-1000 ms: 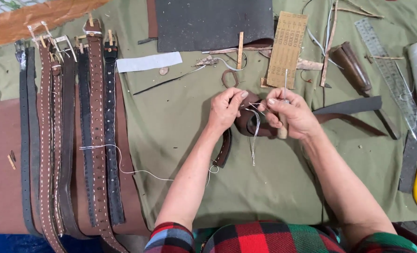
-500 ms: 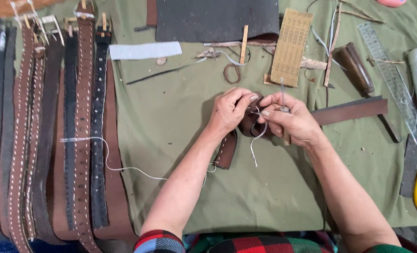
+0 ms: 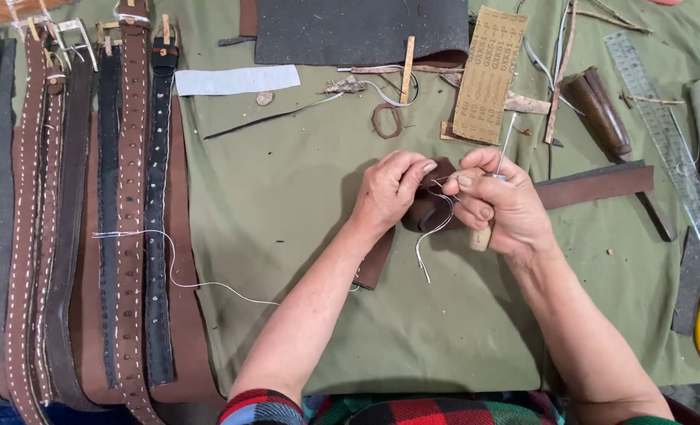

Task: Hand-stitching a leather belt using an awl and thread on a workshop table.

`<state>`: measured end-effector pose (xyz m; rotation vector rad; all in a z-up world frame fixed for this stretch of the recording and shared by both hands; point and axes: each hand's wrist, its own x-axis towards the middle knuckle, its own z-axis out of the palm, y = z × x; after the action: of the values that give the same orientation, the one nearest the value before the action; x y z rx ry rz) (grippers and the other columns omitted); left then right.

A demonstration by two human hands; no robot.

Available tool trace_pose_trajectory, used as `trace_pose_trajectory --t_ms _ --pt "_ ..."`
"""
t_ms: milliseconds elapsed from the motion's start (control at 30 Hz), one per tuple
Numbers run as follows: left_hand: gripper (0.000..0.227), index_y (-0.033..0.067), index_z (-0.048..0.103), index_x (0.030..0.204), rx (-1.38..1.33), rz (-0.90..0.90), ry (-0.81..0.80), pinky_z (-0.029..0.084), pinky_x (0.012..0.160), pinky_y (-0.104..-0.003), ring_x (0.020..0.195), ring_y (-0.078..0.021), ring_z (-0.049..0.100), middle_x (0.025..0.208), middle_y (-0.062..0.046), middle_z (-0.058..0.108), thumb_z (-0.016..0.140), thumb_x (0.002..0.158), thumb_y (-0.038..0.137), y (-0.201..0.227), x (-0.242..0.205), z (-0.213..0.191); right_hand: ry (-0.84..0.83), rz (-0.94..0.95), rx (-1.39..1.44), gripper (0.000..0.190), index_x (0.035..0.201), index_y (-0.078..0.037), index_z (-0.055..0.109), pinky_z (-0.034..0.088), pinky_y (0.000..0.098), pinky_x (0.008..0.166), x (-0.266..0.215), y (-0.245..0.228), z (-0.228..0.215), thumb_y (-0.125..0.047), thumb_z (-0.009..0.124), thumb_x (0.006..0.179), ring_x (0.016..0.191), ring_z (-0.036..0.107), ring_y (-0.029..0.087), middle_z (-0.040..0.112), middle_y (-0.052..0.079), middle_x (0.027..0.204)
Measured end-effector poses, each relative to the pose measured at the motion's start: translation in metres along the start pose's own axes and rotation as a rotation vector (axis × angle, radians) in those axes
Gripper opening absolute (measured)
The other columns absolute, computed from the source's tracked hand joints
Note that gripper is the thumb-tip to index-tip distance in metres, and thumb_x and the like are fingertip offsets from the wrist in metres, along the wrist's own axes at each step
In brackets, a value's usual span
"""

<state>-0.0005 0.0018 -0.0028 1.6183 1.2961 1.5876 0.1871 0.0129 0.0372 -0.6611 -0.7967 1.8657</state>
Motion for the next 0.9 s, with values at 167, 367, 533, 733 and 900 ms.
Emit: trace_pose_trajectory --t_ms 167,367,533,733,900 --pt "0.013 0.0162 0.074 0.089 -0.077 -0.103 0.033 0.057 0.073 -0.037 0.074 -0.0277 0.070 0.072 -0.010 0.066 0.072 0.098 0.024 -0.003 -0.001 -0.002 -0.052 0.078 -0.021 0.032 0.121 0.000 0.063 0.038 0.0181 0.037 0.007 -0.003 -0.011 0.007 0.060 0.090 0.040 0.041 0.004 0.074 0.025 0.087" --pt "0.014 0.0171 0.075 0.090 -0.105 -0.177 0.068 0.058 0.073 -0.038 0.069 -0.0224 0.068 0.068 -0.009 0.066 0.071 0.099 0.026 -0.006 0.001 0.000 0.064 -0.083 -0.185 0.033 0.122 -0.002 0.064 0.043 0.0232 0.050 0.006 0.003 -0.011 0.006 0.063 0.090 0.049 0.051 0.010 0.074 0.023 0.089" --pt "0.012 0.0143 0.073 0.089 -0.055 -0.129 0.045 0.058 0.072 -0.042 0.075 -0.0338 0.070 0.072 -0.012 0.067 0.071 0.099 0.022 0.003 0.002 0.002 0.123 -0.277 -0.264 0.027 0.121 0.001 0.059 0.055 0.0285 0.061 0.000 0.003 -0.004 0.007 0.063 0.095 0.059 0.065 0.020 0.072 0.026 0.090" --pt "0.013 0.0130 0.070 0.089 -0.012 -0.060 -0.019 0.058 0.071 -0.043 0.075 -0.0343 0.069 0.073 -0.012 0.066 0.069 0.099 0.020 0.010 0.002 0.003 0.127 -0.335 -0.251 0.024 0.118 0.001 0.057 0.052 0.0309 0.052 -0.005 0.017 0.012 0.011 0.060 0.096 0.048 0.048 0.012 0.070 0.028 0.087" --pt "0.012 0.0122 0.069 0.090 -0.015 -0.052 -0.047 0.058 0.072 -0.043 0.078 -0.0352 0.070 0.075 -0.012 0.066 0.069 0.099 0.021 0.009 0.001 0.002 0.103 -0.152 -0.064 0.024 0.115 -0.001 0.060 0.045 0.0253 0.047 -0.004 0.009 0.008 0.010 0.058 0.094 0.046 0.040 0.005 0.071 0.025 0.084"
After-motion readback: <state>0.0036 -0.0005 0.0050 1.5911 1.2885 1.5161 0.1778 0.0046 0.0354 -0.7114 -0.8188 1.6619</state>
